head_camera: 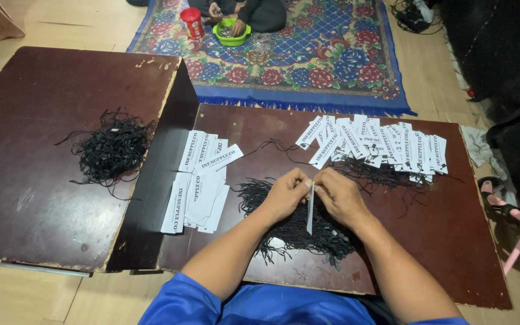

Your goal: The person ties black strings to small white paper tags at a table. They pick up a tag and a string, tie them together, and place the finished item on a growing pile. Another person is visible in the background working on a similar task.

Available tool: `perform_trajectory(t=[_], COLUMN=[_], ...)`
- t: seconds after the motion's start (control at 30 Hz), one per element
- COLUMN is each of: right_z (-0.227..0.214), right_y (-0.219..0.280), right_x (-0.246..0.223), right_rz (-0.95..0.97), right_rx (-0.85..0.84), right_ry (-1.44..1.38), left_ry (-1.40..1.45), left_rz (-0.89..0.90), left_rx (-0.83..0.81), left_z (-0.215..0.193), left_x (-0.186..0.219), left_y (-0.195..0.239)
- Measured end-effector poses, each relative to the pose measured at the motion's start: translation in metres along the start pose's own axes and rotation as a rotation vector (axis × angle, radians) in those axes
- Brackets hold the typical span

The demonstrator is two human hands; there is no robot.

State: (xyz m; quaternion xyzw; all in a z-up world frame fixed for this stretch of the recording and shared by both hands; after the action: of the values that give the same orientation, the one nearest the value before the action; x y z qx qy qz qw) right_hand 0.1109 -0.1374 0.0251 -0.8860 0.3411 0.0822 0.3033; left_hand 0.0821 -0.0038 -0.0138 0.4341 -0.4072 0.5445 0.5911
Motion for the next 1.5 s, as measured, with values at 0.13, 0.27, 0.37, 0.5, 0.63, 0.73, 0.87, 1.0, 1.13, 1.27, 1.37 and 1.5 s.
perform_trajectory(t=[0.13,0.27,0.37,0.5,0.63,0.73,0.87,1.0,1.13,1.27,1.37,1.5], right_z=[-0.008,-0.01,-0.004,-0.002,0.004,0.0,-0.001,-0.005,-0.008,-0.017,-0.019,-0.018], right_y=[-0.004,-0.005,-0.003,0.001,0.003,0.001,0.0,-0.002,-0.004,-0.007,-0.006,-0.004], right_x=[-0.006,-0.008,-0.001,-0.001,0.005,0.003,0.002,-0.001,-0.005,-0.011,-0.013,-0.009], right_rz=[0.007,0.002,0.0,-0.022,-0.029,-0.005,-0.003,-0.001,0.007,0.038,0.055,0.073], right_rx=[0.013,0.017,0.01,-0.013,-0.014,-0.007,0.004,0.006,0.018,0.045,0.043,0.061], right_ry=[-0.054,-0.05,-0.054,-0.017,-0.019,-0.052,-0.055,-0.058,-0.063,-0.076,-0.077,-0.071], left_ry=[-0.001,0.014,0.02,0.032,0.04,0.054,0.093,0.11,0.116,0.147,0.149,0.153], left_rz=[-0.006,-0.026,-0.033,-0.037,-0.04,-0.036,-0.054,-0.053,-0.05,-0.054,-0.054,-0.026], left_rx=[-0.01,-0.008,-0.006,-0.012,-0.015,-0.022,-0.016,-0.014,-0.013,-0.015,-0.015,-0.012], left_z=[0.0,0.001,0.001,0.0,-0.001,-0.001,-0.002,-0.002,-0.004,-0.003,-0.003,-0.003], left_x=[-0.006,-0.007,-0.006,-0.009,-0.014,-0.017,-0.02,-0.022,-0.028,-0.028,-0.027,-0.022], left_y=[-0.003,-0.003,-0.002,-0.004,-0.006,-0.007,-0.009,-0.008,-0.011,-0.011,-0.01,-0.011])
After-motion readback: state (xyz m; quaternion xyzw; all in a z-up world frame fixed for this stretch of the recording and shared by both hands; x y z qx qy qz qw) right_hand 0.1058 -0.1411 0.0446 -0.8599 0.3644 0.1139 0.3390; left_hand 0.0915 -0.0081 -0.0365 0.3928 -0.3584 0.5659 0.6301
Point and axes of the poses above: each hand's wrist, its own y-axis away from the middle knuckle, its own z-axis out of the palm, x = y × z, the point moved 8 cm from there along -y, towards the middle knuckle, and after that the axes turned 15 degrees about y, right-handed, at the moved point
